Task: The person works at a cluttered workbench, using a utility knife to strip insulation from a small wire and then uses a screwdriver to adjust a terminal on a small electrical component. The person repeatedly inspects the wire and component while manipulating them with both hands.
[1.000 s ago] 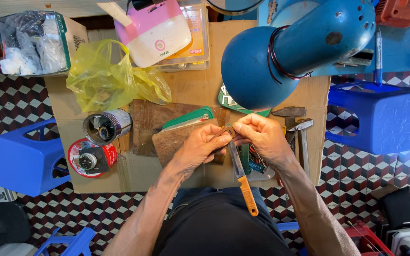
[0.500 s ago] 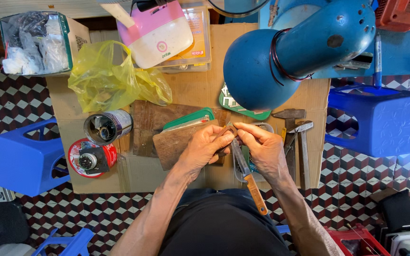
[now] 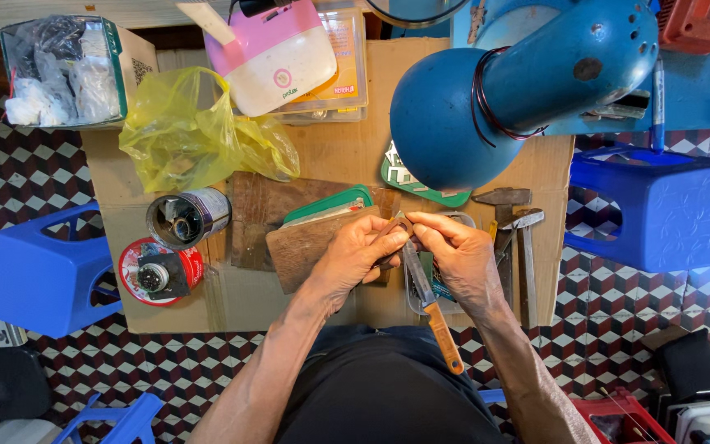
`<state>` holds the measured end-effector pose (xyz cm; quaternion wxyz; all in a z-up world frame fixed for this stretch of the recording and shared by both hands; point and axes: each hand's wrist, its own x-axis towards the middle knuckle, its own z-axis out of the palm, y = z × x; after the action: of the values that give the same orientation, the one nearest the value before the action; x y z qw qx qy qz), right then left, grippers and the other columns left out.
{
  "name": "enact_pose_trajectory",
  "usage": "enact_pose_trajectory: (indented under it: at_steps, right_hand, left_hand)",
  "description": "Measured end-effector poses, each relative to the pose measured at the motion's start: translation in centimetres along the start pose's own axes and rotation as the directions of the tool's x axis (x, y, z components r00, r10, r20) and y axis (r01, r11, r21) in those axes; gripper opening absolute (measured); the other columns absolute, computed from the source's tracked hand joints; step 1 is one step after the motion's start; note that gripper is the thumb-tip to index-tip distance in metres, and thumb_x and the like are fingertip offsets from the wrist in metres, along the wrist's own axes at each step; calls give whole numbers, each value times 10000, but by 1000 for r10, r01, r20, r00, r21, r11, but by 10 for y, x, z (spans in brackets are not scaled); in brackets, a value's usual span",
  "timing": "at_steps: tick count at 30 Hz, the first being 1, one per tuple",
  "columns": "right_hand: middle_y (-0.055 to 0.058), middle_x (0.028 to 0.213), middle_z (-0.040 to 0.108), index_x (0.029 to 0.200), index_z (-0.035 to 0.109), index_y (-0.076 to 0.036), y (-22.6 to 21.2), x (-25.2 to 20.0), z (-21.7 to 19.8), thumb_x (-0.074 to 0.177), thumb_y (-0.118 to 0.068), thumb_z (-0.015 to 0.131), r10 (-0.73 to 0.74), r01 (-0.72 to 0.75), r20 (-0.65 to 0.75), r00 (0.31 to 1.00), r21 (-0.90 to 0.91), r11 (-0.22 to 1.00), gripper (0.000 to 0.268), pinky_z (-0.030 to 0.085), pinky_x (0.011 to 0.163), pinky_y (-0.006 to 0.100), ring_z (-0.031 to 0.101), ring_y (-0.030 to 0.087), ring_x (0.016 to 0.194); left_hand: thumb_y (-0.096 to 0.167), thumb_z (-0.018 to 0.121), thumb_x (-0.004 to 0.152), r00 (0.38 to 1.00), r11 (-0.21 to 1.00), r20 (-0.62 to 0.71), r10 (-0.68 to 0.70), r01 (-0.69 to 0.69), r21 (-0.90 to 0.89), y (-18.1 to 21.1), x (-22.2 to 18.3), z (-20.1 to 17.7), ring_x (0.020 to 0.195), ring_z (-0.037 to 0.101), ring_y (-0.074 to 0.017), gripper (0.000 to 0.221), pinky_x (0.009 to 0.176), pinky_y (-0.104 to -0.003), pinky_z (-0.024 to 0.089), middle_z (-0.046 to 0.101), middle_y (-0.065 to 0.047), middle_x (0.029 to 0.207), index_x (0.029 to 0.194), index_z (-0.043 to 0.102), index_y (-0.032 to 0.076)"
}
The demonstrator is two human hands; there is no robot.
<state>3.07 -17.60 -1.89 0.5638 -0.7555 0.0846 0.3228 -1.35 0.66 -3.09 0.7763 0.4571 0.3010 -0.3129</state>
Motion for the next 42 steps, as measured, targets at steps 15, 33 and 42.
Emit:
enact_pose_trajectory:
  at_steps: [15, 33, 42]
  right_hand:
    - [108, 1005, 738, 1220, 690, 29, -11, 1, -6, 1001, -151, 586, 99, -101, 19, 995, 247, 964, 301, 607, 847, 268, 737, 138, 885]
    - [87, 901, 749, 1053, 738, 18, -21, 15, -10, 981, -195, 636, 113, -127, 68, 991, 283, 951, 246, 595, 755, 264, 717, 134, 801]
    - [80, 921, 769, 1072, 755, 20, -37, 6, -7, 962, -188, 653, 18, -37, 69, 997, 291, 956, 256, 620, 721, 274, 743, 136, 788]
  left_hand:
    - [305, 682, 972, 987, 993, 163, 12, 7, -117, 14, -2, -1, 698, 524, -21, 343, 459, -142, 340, 616, -16, 836, 1152, 598, 26]
    - [224, 616, 1048, 961, 839, 277, -21, 168, -518, -24, 15, -14, 703, 541, -40, 232, 468, -158, 336, 619, -18, 873, 1200, 600, 49]
    - [143, 611, 1011, 939, 675, 330, 99, 181, -715, -47, 20, -19, 794, 548, -100, 244, 473, -151, 354, 672, -85, 954, 1223, 584, 26]
